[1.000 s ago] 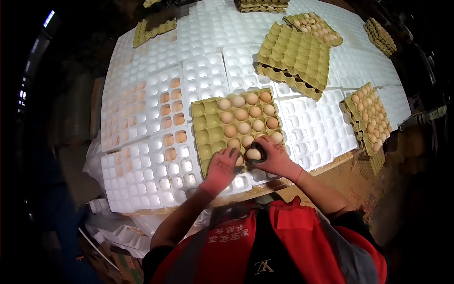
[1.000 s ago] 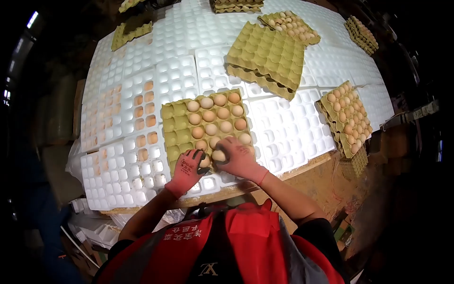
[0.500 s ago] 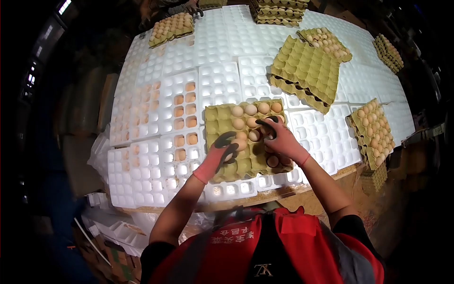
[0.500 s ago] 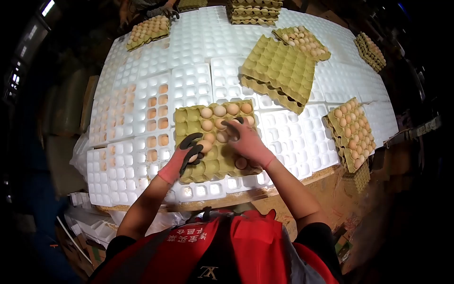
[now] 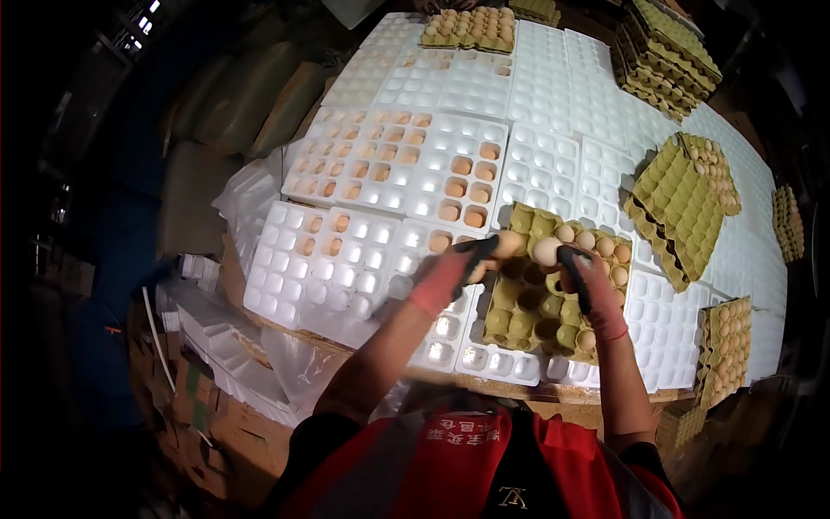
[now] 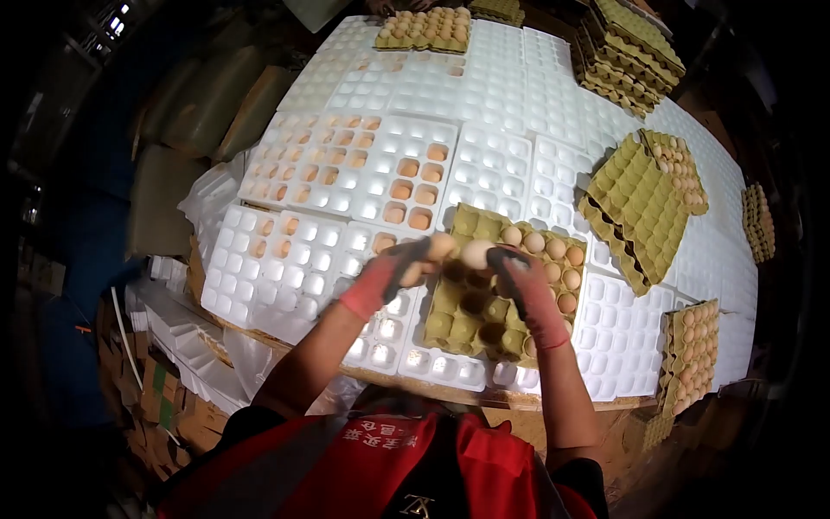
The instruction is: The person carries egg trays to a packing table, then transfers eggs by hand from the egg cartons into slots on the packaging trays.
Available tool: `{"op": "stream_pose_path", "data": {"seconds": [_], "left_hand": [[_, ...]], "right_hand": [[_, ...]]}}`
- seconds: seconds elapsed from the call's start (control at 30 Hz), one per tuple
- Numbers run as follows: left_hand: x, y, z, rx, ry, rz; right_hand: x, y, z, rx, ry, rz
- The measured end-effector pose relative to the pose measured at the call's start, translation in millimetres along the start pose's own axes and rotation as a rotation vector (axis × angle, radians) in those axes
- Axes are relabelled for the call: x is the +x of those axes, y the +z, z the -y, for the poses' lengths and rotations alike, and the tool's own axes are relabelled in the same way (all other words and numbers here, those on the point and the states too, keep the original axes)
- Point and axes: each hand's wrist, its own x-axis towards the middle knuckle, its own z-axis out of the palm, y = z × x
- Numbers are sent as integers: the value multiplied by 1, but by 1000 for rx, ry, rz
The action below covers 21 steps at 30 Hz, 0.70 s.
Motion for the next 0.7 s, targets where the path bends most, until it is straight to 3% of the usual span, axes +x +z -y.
{"op": "stream_pose_path", "data": {"seconds": [0.03, 0.07, 0.1, 0.17, 0.2, 0.3, 0.4, 0.47, 0.53, 0.6, 0.7], "left_hand": [[-28, -27, -19, -115, 50, -116], [-56, -54, -38, -224, 112, -226], [-62, -98, -31, 132, 101, -488], [-56, -134, -32, 1037, 244, -746], [-56, -143, -29, 1490, 352, -855], [-40, -171, -33, 2015, 225, -506], [-33, -171, -36, 1763, 425, -527], [-7, -173, -40, 1805, 534, -565], [27, -187, -27, 1958, 455, -436], [28, -196, -38, 1906, 410, -320], [28, -204, -59, 1596, 496, -384]], "right_hand": [[17, 39, 0, -74, 38, 97], [37, 82, -8, -206, -73, 167], [54, 129, -11, -436, -211, 130], [98, 195, -51, -857, -514, 17], [109, 208, -47, -1154, -540, 155], [132, 219, -48, -1196, -597, 77], [147, 219, -50, -1248, -635, 25], [162, 221, -36, -1189, -634, 33], [193, 223, -30, -1063, -669, -94], [225, 228, -33, -1028, -690, -133], [234, 227, -47, -1105, -738, -161]]}}
